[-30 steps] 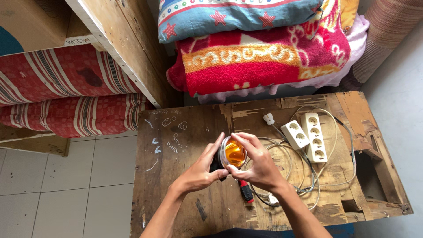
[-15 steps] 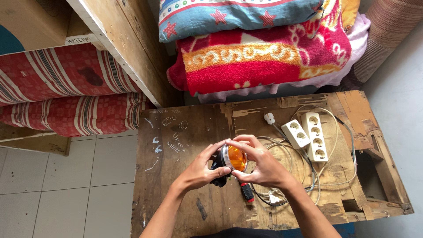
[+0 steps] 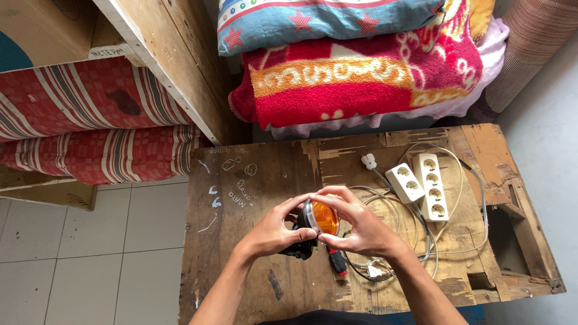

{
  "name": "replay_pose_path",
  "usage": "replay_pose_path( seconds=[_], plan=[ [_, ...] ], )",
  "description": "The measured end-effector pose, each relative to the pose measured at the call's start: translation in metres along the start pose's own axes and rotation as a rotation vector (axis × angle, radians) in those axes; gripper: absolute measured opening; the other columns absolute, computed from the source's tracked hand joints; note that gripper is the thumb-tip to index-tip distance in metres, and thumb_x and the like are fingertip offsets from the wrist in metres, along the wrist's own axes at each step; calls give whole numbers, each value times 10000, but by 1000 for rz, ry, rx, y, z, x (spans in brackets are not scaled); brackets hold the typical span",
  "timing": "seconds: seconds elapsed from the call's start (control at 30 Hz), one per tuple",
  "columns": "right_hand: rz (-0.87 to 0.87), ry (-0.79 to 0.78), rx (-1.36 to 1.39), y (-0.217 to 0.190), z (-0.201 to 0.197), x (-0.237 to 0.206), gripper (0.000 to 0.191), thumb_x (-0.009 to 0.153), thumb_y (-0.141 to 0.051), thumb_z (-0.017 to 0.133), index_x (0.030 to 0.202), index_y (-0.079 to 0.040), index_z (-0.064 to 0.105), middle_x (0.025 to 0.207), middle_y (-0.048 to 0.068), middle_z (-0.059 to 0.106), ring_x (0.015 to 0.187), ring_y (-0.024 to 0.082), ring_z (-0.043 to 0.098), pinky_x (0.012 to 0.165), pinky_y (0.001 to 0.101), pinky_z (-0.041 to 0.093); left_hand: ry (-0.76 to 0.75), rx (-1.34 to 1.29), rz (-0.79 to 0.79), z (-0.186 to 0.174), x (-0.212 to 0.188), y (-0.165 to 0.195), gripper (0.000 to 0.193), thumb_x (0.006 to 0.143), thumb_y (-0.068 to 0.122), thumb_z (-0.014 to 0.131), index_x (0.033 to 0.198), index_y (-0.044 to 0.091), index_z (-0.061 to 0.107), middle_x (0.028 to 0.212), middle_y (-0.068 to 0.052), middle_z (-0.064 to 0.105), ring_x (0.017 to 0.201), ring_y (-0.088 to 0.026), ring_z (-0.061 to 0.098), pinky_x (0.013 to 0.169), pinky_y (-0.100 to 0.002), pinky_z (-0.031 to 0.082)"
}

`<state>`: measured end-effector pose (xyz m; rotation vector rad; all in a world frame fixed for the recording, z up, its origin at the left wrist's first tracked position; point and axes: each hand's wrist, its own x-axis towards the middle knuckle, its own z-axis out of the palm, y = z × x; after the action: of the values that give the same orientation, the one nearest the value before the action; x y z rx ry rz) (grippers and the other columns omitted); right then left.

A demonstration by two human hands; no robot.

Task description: The person picks up a headlamp-style flashlight from a wooden table and uses a screwdriver to unscrew its housing. They open the lamp, remove and reposition the orange lens and internal components, then reassemble the housing and repeatedly test the light, which turns on and illuminates by the end.

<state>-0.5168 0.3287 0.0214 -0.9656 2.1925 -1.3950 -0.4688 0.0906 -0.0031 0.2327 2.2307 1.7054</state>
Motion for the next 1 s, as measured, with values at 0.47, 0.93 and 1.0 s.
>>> replay_pose_path(
  seconds=[0.47,0.93,1.0],
  plan=[
    [-1,-67,-70,2,-4,-1,763,723,-243,864,1434,-224,587,1469,69,526,1319,261,584,1047,426,522,-66,-56,-99,-1,2,-3,999,696,607,814,1499,85,528,1187,-136,715,1095,-235,702,998,-392,558],
    [130,-71,180,2,-2,-4,769,739,-168,874,1443,-174,564,1507,64,458,1412,252,506,1114,462,433,16,-82,-95,11,-2,-10,1064,689,686,777,1525,99,480,1355,-107,605,1251,-221,628,1063,-376,520],
    [159,-54,232,3,-1,-4,765,741,-171,874,1439,-168,560,1500,72,453,1419,251,493,1118,459,435,14,-31,-29,11,-1,-10,1036,719,689,769,1523,96,493,1308,-102,618,1226,-222,638,1060,-377,519]
  ],
)
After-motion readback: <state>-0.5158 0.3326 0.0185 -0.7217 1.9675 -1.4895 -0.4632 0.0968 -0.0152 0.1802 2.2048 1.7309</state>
